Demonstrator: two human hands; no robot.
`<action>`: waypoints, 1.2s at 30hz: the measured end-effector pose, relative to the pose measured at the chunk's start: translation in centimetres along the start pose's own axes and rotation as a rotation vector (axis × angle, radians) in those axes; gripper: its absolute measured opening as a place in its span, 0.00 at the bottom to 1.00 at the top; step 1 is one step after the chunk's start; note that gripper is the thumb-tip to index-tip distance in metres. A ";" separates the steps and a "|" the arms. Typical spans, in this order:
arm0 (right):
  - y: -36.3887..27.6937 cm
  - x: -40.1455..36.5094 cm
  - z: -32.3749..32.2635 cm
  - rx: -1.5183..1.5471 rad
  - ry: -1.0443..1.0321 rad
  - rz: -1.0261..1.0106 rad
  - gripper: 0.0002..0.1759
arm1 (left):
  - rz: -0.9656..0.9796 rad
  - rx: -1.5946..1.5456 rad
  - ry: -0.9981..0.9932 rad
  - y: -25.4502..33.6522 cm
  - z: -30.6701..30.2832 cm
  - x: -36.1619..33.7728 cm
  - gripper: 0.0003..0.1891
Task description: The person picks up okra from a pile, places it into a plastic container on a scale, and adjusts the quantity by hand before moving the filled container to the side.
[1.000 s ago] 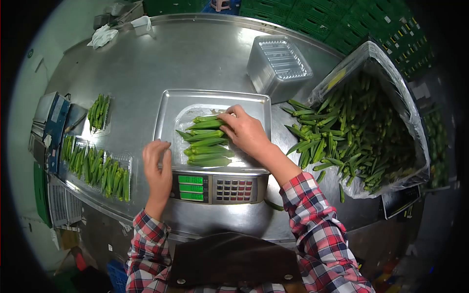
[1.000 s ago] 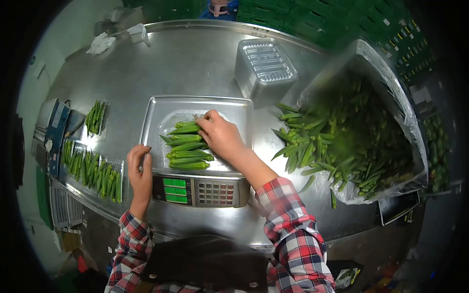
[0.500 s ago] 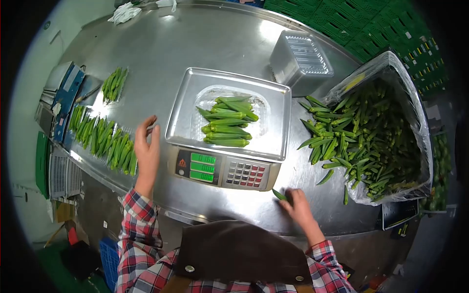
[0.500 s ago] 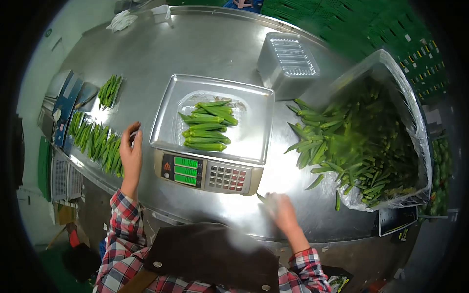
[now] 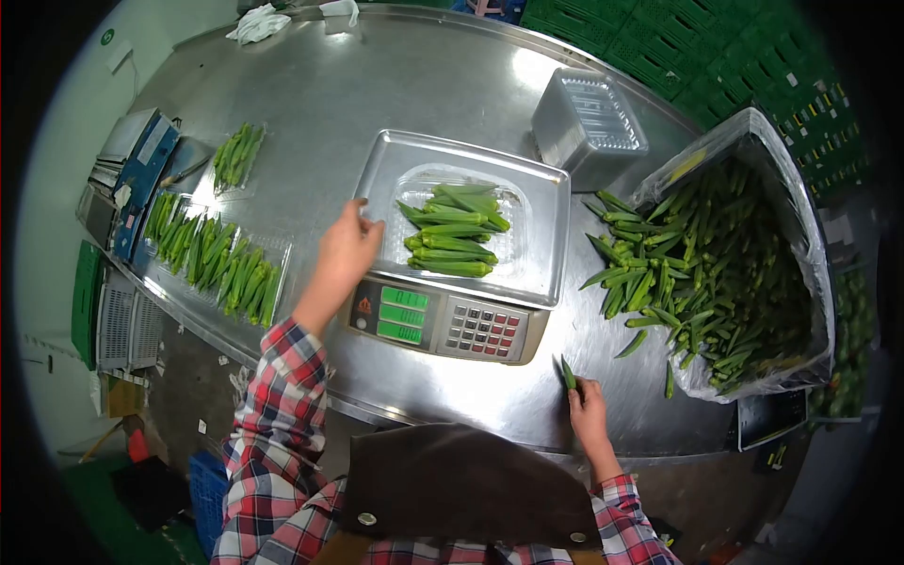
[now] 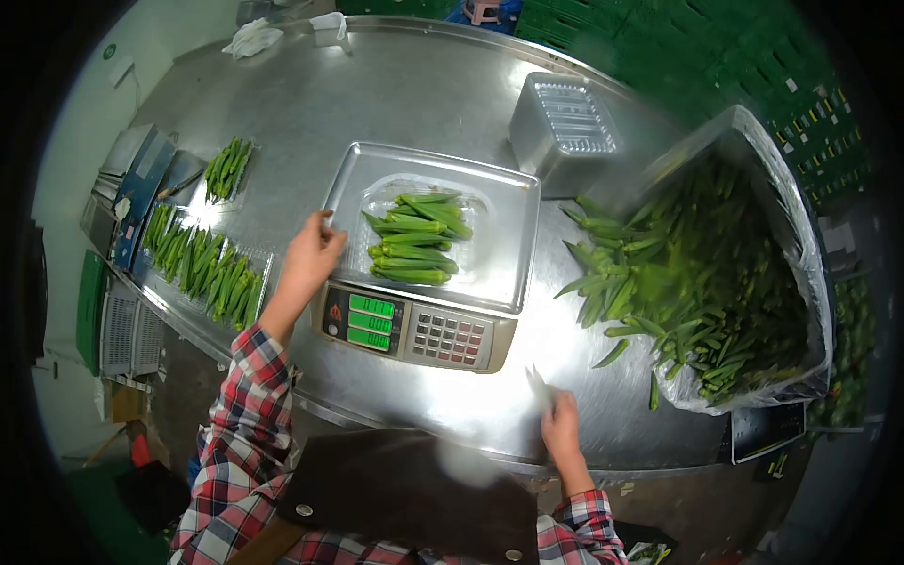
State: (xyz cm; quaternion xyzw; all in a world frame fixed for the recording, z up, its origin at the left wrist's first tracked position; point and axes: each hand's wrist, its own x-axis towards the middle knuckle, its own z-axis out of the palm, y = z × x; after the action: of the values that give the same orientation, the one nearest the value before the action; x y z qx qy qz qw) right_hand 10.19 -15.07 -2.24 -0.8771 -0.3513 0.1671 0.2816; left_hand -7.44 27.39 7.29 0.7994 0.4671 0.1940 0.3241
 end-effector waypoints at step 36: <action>-18.0 39.1 -6.3 -0.691 0.441 -0.248 0.04 | -0.580 -0.503 0.771 -22.3 -0.3 13.4 0.26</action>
State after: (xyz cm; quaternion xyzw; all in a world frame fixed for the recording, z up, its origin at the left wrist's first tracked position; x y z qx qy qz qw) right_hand 31.18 21.06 9.96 -0.8858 -0.4209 -0.1870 0.0574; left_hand -14.96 47.09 -8.03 0.4063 0.6929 0.4815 0.3508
